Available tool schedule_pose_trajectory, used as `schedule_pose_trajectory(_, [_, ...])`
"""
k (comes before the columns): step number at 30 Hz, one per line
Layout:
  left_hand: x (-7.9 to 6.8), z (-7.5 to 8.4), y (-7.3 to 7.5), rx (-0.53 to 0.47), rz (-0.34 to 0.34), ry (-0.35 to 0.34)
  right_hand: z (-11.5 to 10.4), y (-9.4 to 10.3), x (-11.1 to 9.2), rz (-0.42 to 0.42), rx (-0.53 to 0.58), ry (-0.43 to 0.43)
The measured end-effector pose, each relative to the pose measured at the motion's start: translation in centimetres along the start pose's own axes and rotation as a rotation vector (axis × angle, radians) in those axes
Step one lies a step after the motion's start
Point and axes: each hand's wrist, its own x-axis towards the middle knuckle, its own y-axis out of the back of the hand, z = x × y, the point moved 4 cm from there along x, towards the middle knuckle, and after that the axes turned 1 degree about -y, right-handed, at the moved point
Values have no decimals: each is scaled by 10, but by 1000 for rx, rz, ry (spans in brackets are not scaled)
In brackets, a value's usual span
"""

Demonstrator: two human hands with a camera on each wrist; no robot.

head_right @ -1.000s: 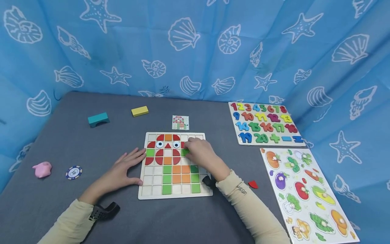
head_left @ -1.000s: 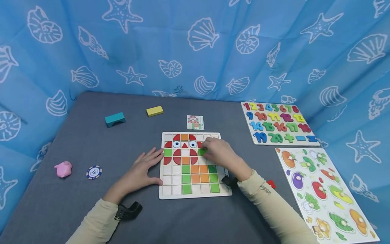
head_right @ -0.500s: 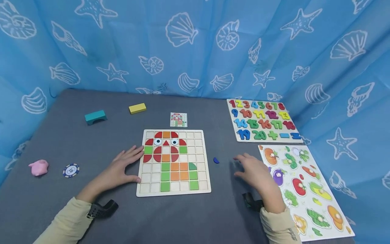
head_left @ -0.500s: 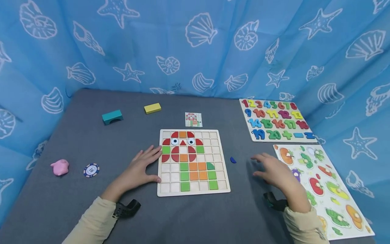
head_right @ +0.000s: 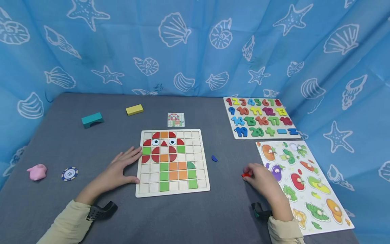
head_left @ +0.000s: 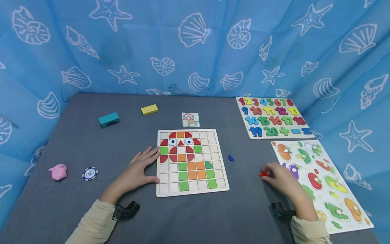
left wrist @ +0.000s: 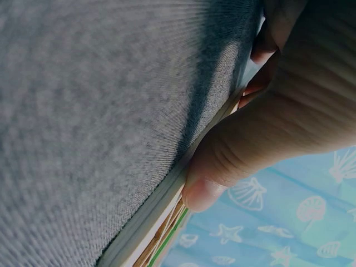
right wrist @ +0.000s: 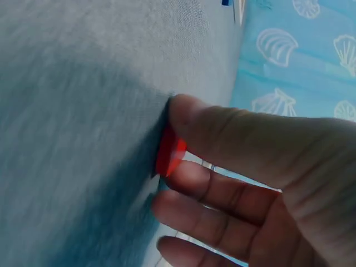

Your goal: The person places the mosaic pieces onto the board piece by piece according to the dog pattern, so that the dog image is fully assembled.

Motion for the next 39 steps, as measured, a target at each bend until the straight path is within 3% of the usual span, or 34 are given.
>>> schedule_pose_trajectory(12, [1, -1, 1, 4, 2, -10, -28, -5, 18, -2, 4, 84])
schedule_pose_trajectory(16, [1, 0, 2, 6, 19, -21, -40, -5, 23, 31, -48, 101])
schedule_pose_trajectory(21, [1, -1, 2, 12, 10, -12, -79, -4, 42, 71, -34, 193])
schedule_pose_trajectory(25, [1, -2, 3, 8, -1, -2, -120, -8, 64, 44, 11, 272])
schedule_pose_trajectory(29, [0, -2, 2, 18, -3, -5, -150, -19, 83, 11, -13, 304])
schedule_pose_trajectory(39, [-1, 0, 4, 6, 24, -16, -174, -32, 101, -1, -137, 357])
